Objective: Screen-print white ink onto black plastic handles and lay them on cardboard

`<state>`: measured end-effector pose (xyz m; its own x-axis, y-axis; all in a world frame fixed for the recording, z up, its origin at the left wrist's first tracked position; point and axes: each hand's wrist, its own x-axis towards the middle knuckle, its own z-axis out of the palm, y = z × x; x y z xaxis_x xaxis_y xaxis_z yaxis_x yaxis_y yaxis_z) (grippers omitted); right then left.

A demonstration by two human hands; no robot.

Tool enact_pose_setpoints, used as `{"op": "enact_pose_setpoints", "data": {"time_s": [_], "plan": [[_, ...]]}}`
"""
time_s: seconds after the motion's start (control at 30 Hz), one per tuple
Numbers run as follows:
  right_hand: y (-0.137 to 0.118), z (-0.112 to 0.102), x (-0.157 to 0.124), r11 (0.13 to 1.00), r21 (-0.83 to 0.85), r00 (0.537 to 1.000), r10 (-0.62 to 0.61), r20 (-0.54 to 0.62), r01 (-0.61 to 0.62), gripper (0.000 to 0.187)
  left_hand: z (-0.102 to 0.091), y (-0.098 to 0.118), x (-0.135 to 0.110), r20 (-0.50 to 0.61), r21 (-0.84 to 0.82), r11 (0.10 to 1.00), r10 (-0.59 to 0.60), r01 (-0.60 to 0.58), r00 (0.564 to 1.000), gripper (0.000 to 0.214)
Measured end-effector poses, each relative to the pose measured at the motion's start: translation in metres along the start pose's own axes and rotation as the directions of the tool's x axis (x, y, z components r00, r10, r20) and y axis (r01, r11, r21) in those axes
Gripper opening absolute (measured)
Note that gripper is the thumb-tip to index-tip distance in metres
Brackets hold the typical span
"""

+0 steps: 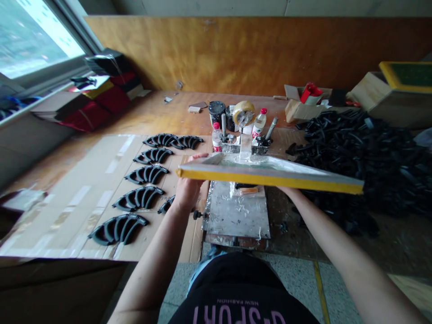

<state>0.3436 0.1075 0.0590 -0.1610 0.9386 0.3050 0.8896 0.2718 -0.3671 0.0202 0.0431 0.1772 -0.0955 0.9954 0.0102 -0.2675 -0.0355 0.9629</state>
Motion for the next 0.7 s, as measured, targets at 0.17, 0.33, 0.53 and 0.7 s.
{"op": "enact_pose_setpoints", "data": {"time_s": [0.17,0.33,0.53,0.7], "plan": [[-0.037,0.036,-0.031,0.984,0.074,0.971,-0.173,0.163,0.163,0.021,0.011,-0.019,0.011,-0.021,-0.114,0.988,-0.108,0.105,0.994,0.050],[-0.103,0.034,-0.059,0.973,0.109,0.973,-0.212,0.094,0.201,0.010,0.004,-0.095,-0.051,0.082,-0.049,0.786,-0.611,0.616,0.787,0.052],[-0.097,0.026,-0.079,0.771,0.129,0.747,-0.636,0.194,0.623,0.027,-0.053,-0.154,-0.107,-0.137,-0.112,0.755,-0.656,0.646,0.742,0.037],[0.081,0.000,-0.057,0.919,-0.311,0.958,-0.173,0.230,0.241,0.034,-0.156,-0.164,-0.109,-0.594,0.116,0.730,-0.493,0.673,0.636,0.046]]}}
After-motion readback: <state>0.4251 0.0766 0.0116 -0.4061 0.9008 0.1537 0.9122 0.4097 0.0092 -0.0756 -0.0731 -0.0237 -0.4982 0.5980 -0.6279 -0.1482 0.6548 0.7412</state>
